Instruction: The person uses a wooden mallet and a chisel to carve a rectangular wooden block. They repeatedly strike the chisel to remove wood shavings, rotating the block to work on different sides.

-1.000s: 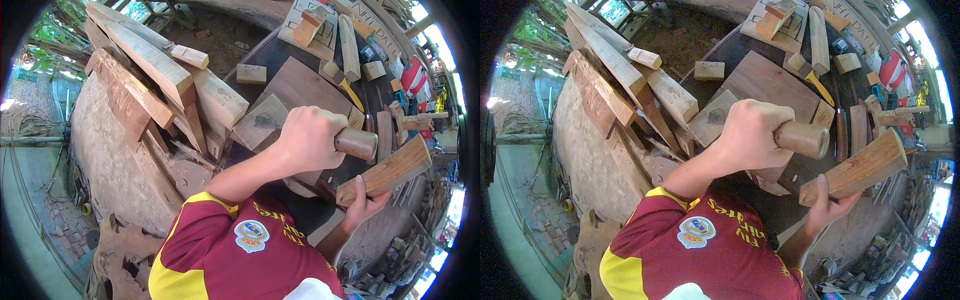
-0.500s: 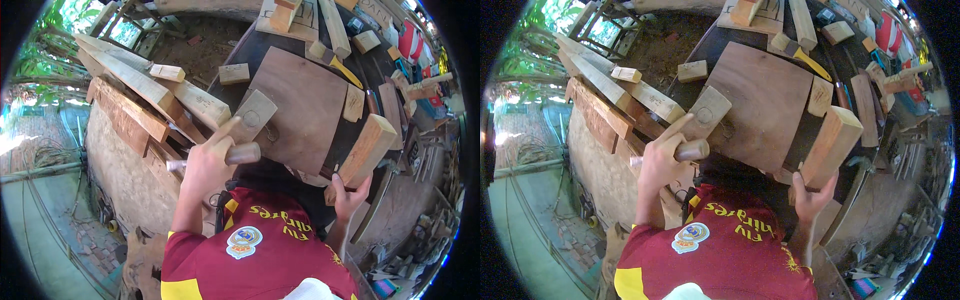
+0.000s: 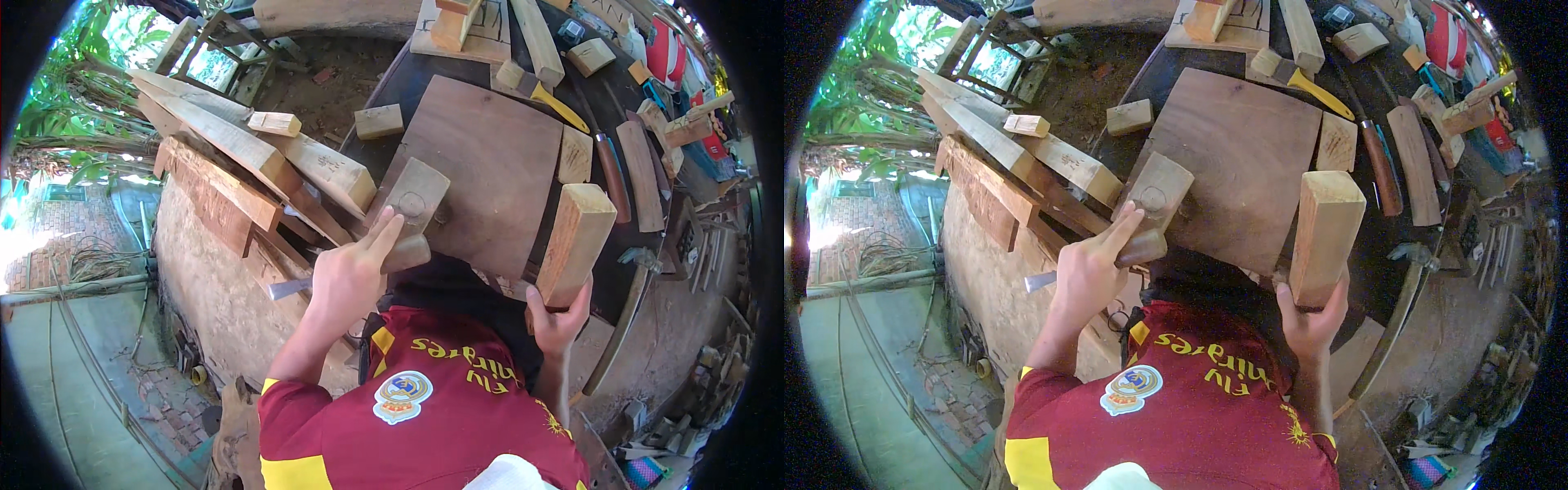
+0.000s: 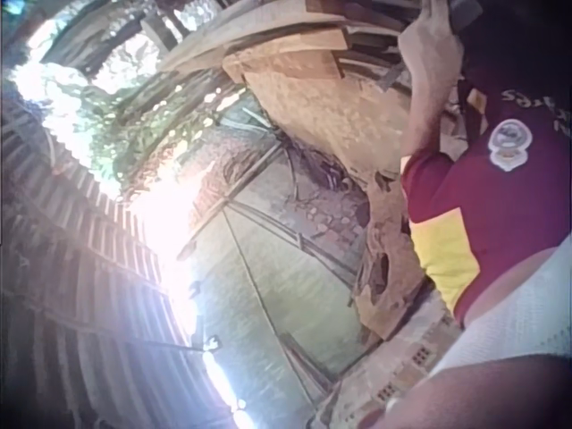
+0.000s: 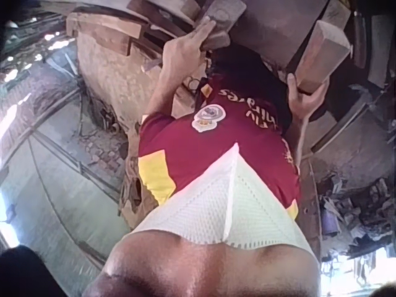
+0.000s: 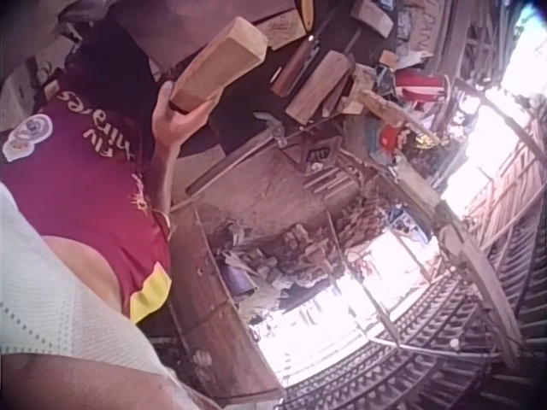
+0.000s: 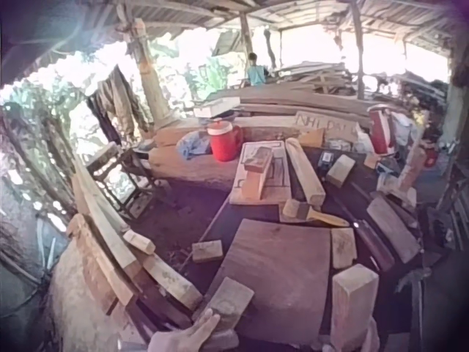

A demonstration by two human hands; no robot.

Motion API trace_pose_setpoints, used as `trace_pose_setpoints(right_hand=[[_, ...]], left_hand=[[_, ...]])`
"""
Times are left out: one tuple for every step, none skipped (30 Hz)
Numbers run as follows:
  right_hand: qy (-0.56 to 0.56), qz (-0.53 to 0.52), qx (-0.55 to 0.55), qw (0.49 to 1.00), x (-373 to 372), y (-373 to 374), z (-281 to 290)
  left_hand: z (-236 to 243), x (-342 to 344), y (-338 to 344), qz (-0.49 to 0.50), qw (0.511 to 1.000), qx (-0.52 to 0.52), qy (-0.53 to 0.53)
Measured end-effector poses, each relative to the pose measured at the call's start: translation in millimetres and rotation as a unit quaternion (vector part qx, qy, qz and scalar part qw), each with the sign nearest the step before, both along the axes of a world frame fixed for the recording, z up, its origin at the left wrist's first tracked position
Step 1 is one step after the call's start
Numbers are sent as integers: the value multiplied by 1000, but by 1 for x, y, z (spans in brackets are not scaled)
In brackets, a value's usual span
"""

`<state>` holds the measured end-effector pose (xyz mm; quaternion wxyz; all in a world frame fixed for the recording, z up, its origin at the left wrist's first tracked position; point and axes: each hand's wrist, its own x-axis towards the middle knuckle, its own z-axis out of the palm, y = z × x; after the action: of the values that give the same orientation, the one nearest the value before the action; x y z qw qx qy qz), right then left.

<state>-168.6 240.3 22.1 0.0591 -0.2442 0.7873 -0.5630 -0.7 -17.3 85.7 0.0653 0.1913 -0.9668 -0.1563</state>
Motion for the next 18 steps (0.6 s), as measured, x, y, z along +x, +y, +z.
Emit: trace_pose_setpoints(right_hand=[[10, -2, 0, 1000, 0, 0, -2], [20, -4, -1, 1000, 0, 0, -4], [30, -6, -1, 1000, 1, 0, -5], [31, -3, 6, 999, 1, -1, -3], [32, 1, 13, 999, 2, -2, 1], [34, 5, 19, 999, 2, -3, 3], [36, 6, 16, 999, 3, -3, 2], [37, 7, 12, 999, 2, -3, 1], [39, 8, 8, 999, 2, -2, 0], [43, 10, 12, 999, 2, -2, 0], [47, 12, 15, 999, 1, -2, -1], [51, 13, 18, 998, 1, -2, -1], [47, 15, 21, 999, 0, -3, 0], [45, 14, 26, 999, 1, -3, 1], [44, 12, 32, 998, 1, -4, 2], [43, 12, 29, 999, 1, -3, 1], [43, 12, 24, 999, 0, -3, 0], [43, 12, 20, 999, 0, -3, -1]], left_hand=[[0, 0, 2, 21, 1000, -2, -3], [0, -1, 5, 42, 999, -3, -6], [0, -1, 6, 62, 998, -5, -9], [1, 0, 5, 64, 998, -4, -11], [2, 1, 2, 66, 998, -2, -13], [3, 1, 0, 68, 998, -1, -16], [5, 0, -1, 64, 998, -3, -23], [6, 0, -3, 60, 998, -6, -30], [9, -1, -4, 56, 998, -9, -37], [11, -3, -4, 43, 998, -18, -33], [14, -5, -4, 30, 999, -28, -28], [18, -8, -3, 17, 999, -37, -24], [24, -11, -1, -19, 1000, -20, -13], [30, -15, 3, -58, 998, 2, 1], [36, -22, 6, -97, 995, 23, 16], [42, -30, 11, -144, 986, 68, 44], [44, -37, 15, -192, 974, 91, 78], [48, -46, 18, -241, 955, 141, 101]])
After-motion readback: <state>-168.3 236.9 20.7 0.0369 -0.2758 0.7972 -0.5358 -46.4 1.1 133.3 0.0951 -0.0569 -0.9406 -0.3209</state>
